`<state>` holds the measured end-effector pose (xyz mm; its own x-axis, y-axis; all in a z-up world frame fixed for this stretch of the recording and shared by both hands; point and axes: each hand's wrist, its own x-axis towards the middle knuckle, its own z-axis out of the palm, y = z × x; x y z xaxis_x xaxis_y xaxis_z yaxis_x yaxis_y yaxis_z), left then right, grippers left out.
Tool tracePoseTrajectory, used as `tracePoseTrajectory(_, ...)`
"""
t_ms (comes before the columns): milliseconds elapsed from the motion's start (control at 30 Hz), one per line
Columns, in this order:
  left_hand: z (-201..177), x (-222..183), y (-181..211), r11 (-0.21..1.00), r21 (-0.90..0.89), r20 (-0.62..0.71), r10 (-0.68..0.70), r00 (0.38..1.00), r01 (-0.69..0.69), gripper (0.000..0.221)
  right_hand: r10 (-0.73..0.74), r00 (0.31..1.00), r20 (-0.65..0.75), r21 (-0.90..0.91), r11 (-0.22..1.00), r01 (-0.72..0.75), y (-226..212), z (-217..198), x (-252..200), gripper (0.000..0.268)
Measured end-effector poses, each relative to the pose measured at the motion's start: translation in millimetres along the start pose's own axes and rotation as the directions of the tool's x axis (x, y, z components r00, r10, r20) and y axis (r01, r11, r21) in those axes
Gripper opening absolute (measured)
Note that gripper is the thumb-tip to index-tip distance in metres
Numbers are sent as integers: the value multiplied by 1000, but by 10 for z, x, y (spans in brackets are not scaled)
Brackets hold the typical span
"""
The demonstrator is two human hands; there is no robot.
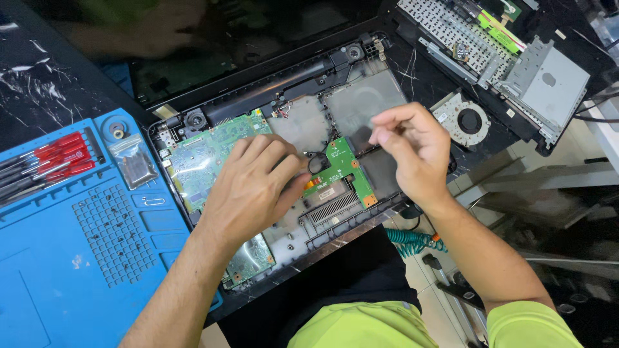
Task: The person places a motherboard into a disassembled laptop chassis and aligns it with the internal frame. They then connect a smaller green circuit board to the motherboard and secure the components using a screwdriver.
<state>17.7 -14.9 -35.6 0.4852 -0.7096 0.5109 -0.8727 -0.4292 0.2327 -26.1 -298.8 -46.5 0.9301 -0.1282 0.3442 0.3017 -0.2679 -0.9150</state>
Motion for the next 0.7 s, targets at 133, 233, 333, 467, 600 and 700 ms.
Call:
tracePoseTrajectory(133,-80,44,43,996,-27,91,83,992,-81,29,43,998,-54,19,999,-42,24,-24,14,13)
tracePoseTrajectory(233,-58,55,57,986,-5,121,166,979,-167,42,75,996,-38,-34,997,-76,-96,-32,17,14)
tracePoseTrajectory(333,-57,70,59,987,-4,136,160,978,-161,44,20,990,138,-249,968,15,-199,-94,40,15)
tracePoseTrajectory(467,-58,91,69,989,-7,126,148,981,-149,46,-386,804,453,-436,690,577,-176,-209,-10,25)
tracePoseTrajectory(600,-59,133,77,988,-17,122,154,980,-153,46,-368,756,542,-530,549,647,-156,-268,-72,23)
tracePoseTrajectory(700,-51,129,95,990,-11,129,141,981,-141,44,-363,823,438,-380,755,535,-164,-280,-50,34)
